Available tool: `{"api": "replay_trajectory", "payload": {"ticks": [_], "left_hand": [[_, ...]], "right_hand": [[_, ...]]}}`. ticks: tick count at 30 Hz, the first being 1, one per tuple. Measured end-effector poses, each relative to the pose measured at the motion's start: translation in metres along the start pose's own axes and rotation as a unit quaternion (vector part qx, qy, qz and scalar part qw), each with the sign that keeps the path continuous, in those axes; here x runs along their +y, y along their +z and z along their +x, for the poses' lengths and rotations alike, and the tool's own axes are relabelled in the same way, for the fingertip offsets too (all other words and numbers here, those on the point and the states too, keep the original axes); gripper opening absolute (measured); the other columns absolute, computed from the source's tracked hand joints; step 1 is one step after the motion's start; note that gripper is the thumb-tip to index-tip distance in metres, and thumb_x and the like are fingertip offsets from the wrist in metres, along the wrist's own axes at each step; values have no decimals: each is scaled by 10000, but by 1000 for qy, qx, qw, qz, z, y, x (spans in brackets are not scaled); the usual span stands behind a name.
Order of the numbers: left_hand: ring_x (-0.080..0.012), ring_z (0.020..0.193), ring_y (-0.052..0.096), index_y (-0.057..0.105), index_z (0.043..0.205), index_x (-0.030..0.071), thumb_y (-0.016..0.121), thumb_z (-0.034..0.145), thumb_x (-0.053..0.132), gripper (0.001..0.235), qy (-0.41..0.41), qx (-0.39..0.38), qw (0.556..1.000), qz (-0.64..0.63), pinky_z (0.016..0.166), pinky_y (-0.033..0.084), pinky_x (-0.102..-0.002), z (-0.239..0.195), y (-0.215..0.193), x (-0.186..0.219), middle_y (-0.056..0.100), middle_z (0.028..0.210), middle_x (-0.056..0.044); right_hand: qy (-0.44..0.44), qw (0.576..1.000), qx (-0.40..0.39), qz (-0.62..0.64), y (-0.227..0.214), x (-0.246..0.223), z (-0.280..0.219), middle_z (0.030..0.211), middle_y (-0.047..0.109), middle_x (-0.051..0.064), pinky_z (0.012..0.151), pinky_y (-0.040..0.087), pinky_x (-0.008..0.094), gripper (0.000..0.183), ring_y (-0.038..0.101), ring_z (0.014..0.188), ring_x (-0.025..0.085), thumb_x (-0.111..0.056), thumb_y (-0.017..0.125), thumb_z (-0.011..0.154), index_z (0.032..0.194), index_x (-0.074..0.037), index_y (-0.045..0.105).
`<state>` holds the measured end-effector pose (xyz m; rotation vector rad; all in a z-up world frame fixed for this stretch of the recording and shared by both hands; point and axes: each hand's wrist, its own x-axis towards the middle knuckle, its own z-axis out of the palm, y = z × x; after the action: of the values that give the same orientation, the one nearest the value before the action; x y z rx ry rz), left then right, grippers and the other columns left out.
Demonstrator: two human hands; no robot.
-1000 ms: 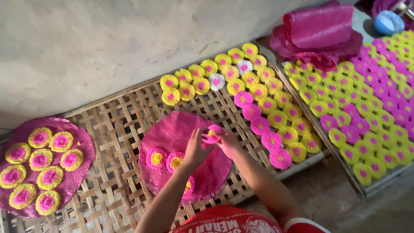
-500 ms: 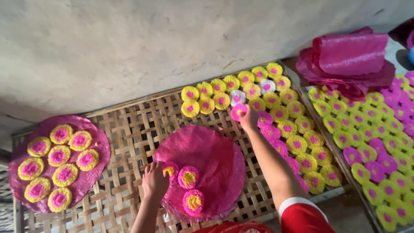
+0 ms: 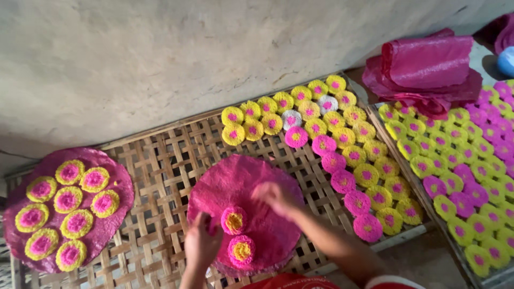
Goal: The person arranges small, round, yellow and pink decorative items onto a pink circular mat placed on a woven bamboo rack. They pick up the items one by one and place them in rows, occasionally adjusting the mat or the items already placed.
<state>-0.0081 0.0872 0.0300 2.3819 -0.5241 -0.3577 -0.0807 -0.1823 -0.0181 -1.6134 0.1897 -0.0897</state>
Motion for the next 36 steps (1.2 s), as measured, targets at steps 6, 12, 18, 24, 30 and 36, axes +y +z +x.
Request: {"api": "replay_trajectory", "payload": {"ticks": [6,12,18,24,30,36], "left_hand": [[-169,701,691,617,1117,61,834,771,334,491,57,-96,992,-61,553,596,-292,-14,35,65,695,920,-103],[-376,1140,600,466,1404,17,771,842,338,715,54,-37,990,126,874,566,-467,10,24,34,572,1322,-228],[-357,1186,611,471,1401,67,687,926,295,570,-3,-52,996,73,979,541,-458,11,47,0,611,1266,-193],[-349,1138,614,578,1219,93,728,894,283,404,-26,-75,992,95,952,527,-461,12,53,-10,632,1176,-161],[-300,1115,656,592,1122,94,755,850,223,342,-7,-99,994,41,964,535,-437,14,46,-7,698,1114,-103],[-261,1015,724,549,1196,100,727,889,192,366,-57,-129,990,9,861,599,-393,12,50,3,719,1129,-118]], "right_hand": [[92,921,-121,359,5,-15,-46,1131,677,173,1039,562,454,369,678,1086,264,-320,659,1132,1164,47,658],[244,922,293,65,-121,21,22,1286,670,58,1013,504,373,489,626,1183,161,-182,676,882,1365,-166,598],[215,891,305,-259,-169,72,54,1286,644,121,999,546,401,541,638,1161,241,-209,747,880,1383,-106,576],[-15,778,323,-538,-180,87,48,1165,698,181,955,544,438,426,665,1104,336,-94,793,844,1252,-60,676],[52,943,296,-140,-188,82,54,1136,690,116,921,549,444,422,679,1031,285,-98,774,804,1204,-74,646],[69,802,303,-510,-165,55,53,1164,640,207,931,534,449,412,610,1101,370,-84,765,837,1224,-44,631]]}}
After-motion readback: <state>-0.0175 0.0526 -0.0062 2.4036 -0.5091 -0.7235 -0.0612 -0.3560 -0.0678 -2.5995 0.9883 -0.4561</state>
